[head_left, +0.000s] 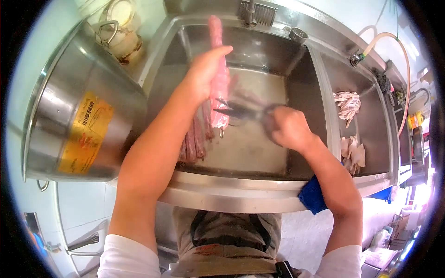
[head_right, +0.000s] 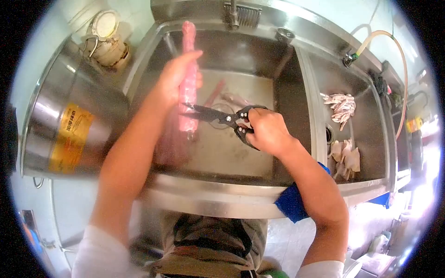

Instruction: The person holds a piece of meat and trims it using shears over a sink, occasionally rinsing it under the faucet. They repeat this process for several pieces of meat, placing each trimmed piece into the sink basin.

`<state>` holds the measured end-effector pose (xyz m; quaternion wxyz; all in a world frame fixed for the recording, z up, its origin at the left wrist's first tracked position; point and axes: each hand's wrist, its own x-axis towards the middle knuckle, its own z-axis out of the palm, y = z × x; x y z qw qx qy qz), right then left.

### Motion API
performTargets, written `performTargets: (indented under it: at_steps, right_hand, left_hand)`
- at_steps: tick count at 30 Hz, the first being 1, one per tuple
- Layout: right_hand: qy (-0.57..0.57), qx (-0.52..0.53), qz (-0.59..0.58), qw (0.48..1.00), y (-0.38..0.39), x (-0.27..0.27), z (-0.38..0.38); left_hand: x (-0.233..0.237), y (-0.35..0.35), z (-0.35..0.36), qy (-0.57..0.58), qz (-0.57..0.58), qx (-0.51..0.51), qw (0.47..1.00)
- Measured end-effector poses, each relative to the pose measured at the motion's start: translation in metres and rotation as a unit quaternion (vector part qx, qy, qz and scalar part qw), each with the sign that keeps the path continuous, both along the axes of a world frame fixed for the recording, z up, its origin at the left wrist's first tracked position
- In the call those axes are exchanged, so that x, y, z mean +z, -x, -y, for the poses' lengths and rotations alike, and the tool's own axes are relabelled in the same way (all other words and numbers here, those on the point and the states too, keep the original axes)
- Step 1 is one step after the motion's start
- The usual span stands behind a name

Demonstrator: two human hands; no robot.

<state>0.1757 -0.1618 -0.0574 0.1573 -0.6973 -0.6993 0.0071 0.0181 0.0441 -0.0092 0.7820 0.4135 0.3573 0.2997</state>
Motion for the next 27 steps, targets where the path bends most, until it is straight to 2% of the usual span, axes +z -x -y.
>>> performTargets:
  at_steps: [5,8,14,20,23,27]
  right_hand:
    - [0.034,-0.001,0.041,0.999,0.0,-0.003,-0.003]
    - [0.016,-0.007,0.073,0.997,-0.001,-0.012,-0.003]
    - [-0.023,-0.003,0.041,0.999,-0.001,-0.026,-0.005]
    - [0.023,-0.006,0.011,1.0,0.003,-0.022,-0.003]
    - [0.038,-0.033,0.009,0.999,0.005,-0.016,-0.004]
    - [-0.011,-0.034,0.028,0.999,0.009,-0.009,-0.003]
  left_hand:
    - [-0.001,0.001,-0.003,0.01,0.039,-0.041,0.998]
    - [0.0,0.001,-0.003,0.017,0.035,-0.026,0.999]
    - [-0.008,0.003,-0.012,0.02,0.043,-0.023,0.999]
    - [-0.001,0.003,-0.007,0.024,-0.01,0.0,1.0]
    - [0.001,0.003,-0.006,0.031,0.007,0.004,0.999]
    - [-0.004,0.0,-0.005,0.04,0.038,-0.007,0.998]
